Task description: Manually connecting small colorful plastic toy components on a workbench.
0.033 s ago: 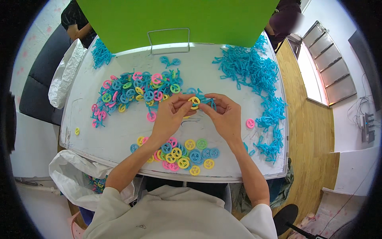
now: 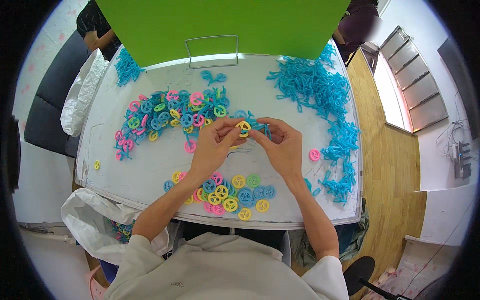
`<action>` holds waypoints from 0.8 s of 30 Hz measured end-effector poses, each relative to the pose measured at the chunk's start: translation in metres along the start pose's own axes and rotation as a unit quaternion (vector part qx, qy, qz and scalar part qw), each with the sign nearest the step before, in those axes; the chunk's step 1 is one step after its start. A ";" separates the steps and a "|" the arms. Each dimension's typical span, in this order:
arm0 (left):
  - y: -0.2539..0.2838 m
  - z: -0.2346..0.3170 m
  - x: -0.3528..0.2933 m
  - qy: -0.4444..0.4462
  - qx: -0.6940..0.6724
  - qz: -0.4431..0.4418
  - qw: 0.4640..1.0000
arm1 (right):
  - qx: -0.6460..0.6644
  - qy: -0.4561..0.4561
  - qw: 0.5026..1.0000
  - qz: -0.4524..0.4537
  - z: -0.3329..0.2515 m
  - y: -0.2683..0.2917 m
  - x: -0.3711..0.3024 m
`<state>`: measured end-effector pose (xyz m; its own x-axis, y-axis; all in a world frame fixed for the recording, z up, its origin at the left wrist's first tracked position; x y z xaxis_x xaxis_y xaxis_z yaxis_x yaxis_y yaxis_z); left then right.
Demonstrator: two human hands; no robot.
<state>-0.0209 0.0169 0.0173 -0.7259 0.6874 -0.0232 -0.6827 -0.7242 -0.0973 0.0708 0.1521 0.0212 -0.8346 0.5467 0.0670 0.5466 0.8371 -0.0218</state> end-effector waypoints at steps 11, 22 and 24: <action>-0.003 -0.004 -0.003 -0.011 -0.002 0.009 1.000 | -0.032 0.048 0.995 0.087 -0.003 -0.010 -0.008; 0.005 -0.005 0.000 -0.012 -0.012 -0.003 1.000 | -0.109 0.140 0.983 0.035 0.004 -0.006 -0.011; 0.004 0.000 0.001 0.053 -0.036 -0.022 0.998 | -0.088 0.118 0.989 -0.006 0.009 0.000 -0.006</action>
Point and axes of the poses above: each hand's wrist, its own x-axis towards the middle knuckle, its own y-axis out of the back of the hand, z = x × y, the point moved 2 cm from there along x, towards the middle knuckle, and after that the axes turned 8 degrees about x, right-handed, at the moved point
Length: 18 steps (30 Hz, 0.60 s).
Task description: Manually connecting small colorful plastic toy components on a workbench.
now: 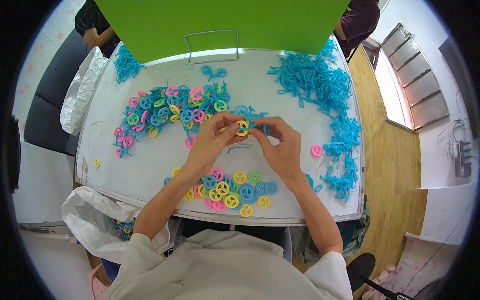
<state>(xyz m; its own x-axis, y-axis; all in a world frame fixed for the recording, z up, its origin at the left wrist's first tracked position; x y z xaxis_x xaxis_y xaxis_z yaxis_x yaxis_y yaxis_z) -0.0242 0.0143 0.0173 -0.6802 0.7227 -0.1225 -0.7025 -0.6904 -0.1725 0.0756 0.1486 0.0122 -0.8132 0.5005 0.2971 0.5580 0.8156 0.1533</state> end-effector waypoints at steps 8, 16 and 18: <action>0.001 0.017 -0.003 -0.053 0.044 0.013 0.998 | 0.053 0.039 0.998 -0.006 -0.012 0.000 0.006; -0.007 0.007 -0.006 -0.342 0.318 0.130 0.875 | 0.199 -0.113 0.973 -0.012 -0.005 -0.004 0.001; -0.017 0.013 -0.009 -0.411 0.336 0.085 0.843 | 0.221 -0.086 0.969 0.063 -0.004 0.003 0.005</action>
Point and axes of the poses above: each hand's wrist, its own x-axis towards the middle knuckle, its own y-axis out of the back of the hand, z = x × y, the point moved 2 cm from there along x, towards the middle knuckle, and after that the axes turned 8 degrees about x, right-handed, at the moved point
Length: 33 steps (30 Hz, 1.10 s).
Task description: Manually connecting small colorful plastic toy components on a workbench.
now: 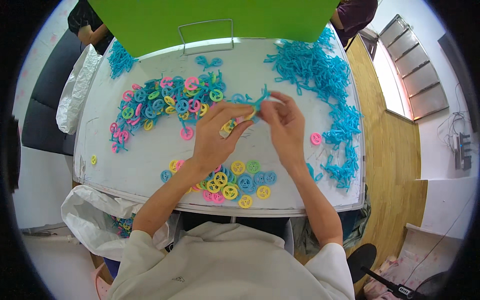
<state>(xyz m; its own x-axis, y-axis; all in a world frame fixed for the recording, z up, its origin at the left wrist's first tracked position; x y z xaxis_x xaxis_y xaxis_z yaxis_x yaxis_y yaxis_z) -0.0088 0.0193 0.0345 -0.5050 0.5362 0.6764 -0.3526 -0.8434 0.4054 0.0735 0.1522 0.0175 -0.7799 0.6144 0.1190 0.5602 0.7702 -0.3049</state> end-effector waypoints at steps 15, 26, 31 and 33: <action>-0.010 0.007 -0.010 0.145 0.005 -0.252 0.957 | -0.165 -0.017 0.984 -0.068 -0.045 0.048 0.018; -0.103 -0.015 0.020 -0.019 0.173 -0.241 0.955 | -0.646 0.009 0.763 -0.023 -0.043 0.070 -0.059; -0.103 -0.024 0.027 -0.024 0.188 -0.249 0.950 | -0.583 0.035 0.811 -0.040 -0.034 0.068 -0.055; -0.087 -0.024 0.031 0.062 0.127 -0.264 0.954 | -0.489 -0.112 0.864 -0.040 -0.038 0.065 -0.051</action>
Point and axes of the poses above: each hand's wrist, its own x-axis towards the middle knuckle, its own y-axis out of the back of the hand, z = x × y, the point moved 2 cm from there along x, towards the middle knuckle, and after that the axes turned 8 degrees about x, right-handed, at the moved point
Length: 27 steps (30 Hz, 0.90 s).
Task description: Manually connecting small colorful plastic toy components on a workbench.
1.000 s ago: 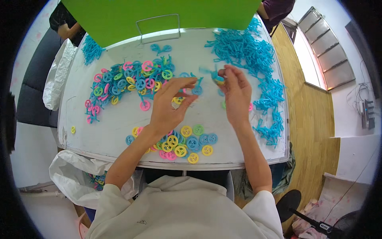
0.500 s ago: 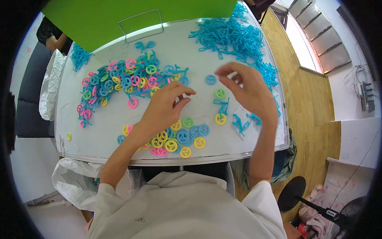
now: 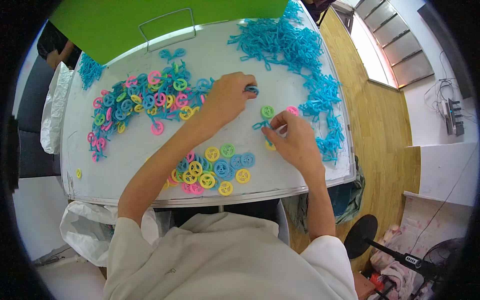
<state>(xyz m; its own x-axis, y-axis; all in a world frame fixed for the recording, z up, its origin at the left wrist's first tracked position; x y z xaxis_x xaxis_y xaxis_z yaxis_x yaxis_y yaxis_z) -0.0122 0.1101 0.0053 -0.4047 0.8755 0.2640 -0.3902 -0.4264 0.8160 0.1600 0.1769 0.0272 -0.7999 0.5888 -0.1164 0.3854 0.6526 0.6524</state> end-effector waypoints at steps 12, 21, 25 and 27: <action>0.052 -0.004 -0.084 0.000 -0.025 -0.111 0.994 | 0.349 0.034 0.936 -0.017 -0.022 -0.002 0.034; 0.065 -0.017 -0.082 0.170 -0.145 -0.143 0.964 | 0.364 0.040 0.925 -0.098 -0.055 -0.021 0.059; 0.071 -0.030 -0.068 0.237 -0.367 0.036 0.899 | 0.374 0.039 0.923 -0.080 -0.060 -0.034 0.066; 0.070 -0.030 -0.067 0.240 -0.415 0.039 0.877 | 0.386 0.055 0.920 -0.037 -0.057 -0.043 0.067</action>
<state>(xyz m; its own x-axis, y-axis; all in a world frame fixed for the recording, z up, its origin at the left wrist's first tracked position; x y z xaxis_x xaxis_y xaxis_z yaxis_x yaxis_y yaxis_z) -0.0377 0.0149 0.0296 -0.6808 0.7245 -0.1072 -0.7324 -0.6737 0.0982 0.0639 0.1613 0.0338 -0.8626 0.5047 -0.0349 0.5057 0.8584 -0.0862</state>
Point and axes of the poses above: each hand's wrist, its own x-axis towards the middle knuckle, its own y-axis out of the back of the hand, z = x × y, the point moved 2 cm from there along x, towards the middle knuckle, and after that the axes turned 8 degrees about x, right-handed, at the moved point
